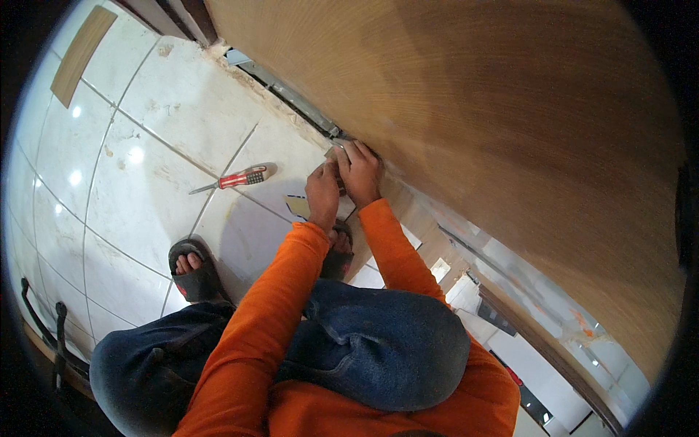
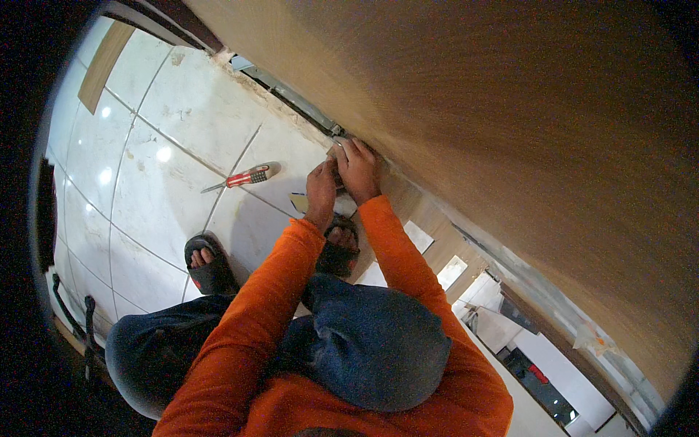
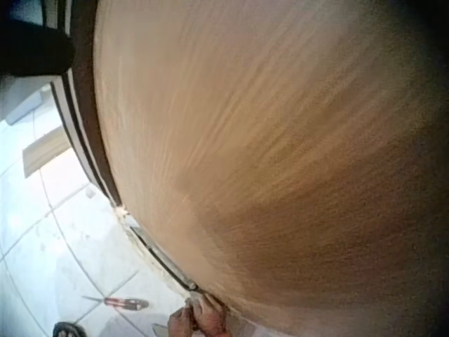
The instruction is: The person applies finishing touches to the edge of a wood-grain wall panel, using a small block to smooth the surfaces and a screwdriver to work near a floor-level cutout.
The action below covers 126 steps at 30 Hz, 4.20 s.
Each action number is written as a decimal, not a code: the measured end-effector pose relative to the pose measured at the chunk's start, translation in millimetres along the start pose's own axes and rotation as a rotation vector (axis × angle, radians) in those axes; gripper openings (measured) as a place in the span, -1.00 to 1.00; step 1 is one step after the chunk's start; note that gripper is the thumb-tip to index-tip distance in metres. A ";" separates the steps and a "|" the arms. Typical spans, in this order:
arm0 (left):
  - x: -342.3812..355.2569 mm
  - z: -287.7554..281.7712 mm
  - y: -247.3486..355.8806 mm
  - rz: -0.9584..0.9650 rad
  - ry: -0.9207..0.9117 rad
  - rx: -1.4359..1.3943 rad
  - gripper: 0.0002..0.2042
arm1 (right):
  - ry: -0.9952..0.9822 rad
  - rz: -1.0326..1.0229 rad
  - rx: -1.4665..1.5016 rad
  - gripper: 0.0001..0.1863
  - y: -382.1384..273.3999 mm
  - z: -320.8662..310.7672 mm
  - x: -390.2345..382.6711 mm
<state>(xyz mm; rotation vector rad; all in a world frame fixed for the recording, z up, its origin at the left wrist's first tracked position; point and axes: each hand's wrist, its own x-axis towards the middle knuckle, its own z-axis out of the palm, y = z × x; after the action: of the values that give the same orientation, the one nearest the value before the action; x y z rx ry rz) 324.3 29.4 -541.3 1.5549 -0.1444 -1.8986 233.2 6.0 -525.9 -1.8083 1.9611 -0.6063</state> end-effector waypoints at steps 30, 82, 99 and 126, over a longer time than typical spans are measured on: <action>9.0 -20.1 44.9 0.336 0.185 0.094 -0.72 | 0.185 -0.038 0.003 -0.87 -9.2 12.2 -2.2; 9.6 -25.6 40.2 0.459 0.162 0.568 -0.73 | -0.085 -0.043 -0.060 -0.81 -8.1 7.9 15.8; 29.6 -43.2 66.0 1.010 -0.023 0.800 -0.81 | -0.196 -0.277 -0.279 -0.86 2.2 15.4 19.8; 22.0 -4.3 57.1 -0.386 -0.309 0.060 -0.46 | -0.490 -0.156 -0.612 -0.74 -45.0 -17.3 39.7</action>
<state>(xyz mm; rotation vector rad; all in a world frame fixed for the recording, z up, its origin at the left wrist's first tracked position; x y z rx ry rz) 350.8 -25.4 -533.4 1.3918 -0.0361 -2.4542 257.3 -35.8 -486.2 -2.1952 1.7707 0.4280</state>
